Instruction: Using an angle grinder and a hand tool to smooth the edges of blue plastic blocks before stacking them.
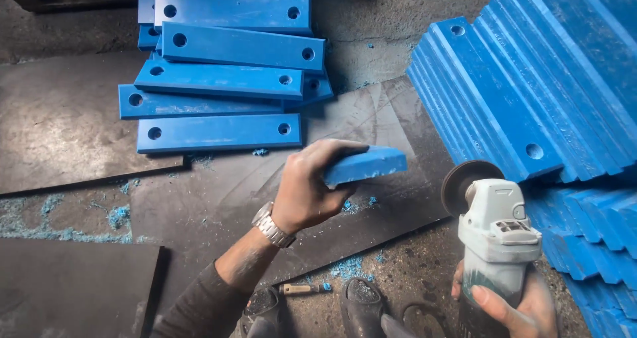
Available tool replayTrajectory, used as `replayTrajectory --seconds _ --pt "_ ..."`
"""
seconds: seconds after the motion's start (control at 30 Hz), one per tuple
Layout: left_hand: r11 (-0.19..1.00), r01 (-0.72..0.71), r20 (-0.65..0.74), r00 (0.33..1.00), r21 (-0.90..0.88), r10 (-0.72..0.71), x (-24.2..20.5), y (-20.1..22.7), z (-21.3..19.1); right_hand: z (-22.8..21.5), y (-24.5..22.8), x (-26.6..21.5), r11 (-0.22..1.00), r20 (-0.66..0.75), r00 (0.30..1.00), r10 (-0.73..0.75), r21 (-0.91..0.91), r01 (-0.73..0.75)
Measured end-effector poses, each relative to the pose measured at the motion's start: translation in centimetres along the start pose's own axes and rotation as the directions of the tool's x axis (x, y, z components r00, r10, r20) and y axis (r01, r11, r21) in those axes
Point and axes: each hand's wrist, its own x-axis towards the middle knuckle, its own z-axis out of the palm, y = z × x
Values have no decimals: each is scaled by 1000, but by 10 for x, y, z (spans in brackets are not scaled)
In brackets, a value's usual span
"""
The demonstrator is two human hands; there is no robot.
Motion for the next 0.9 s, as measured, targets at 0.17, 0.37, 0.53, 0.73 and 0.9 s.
replayTrajectory --seconds 0.17,0.37,0.53,0.73,0.9 --pt "999 -49 31 998 -21 50 -21 4 28 18 -32 -19 1000 60 998 -10 20 9" --pt "996 -87 22 996 10 87 -30 5 31 43 -58 -22 992 -36 997 67 -104 -70" --pt "998 -55 56 997 13 54 -31 -1 32 55 -65 -16 990 -57 998 15 -136 -23" --pt "999 -49 36 998 8 49 -32 -6 33 57 -68 -8 987 -39 999 13 -162 -19" --pt "999 -38 27 999 13 38 -34 -11 36 62 -66 -8 971 -30 996 84 -224 -89"
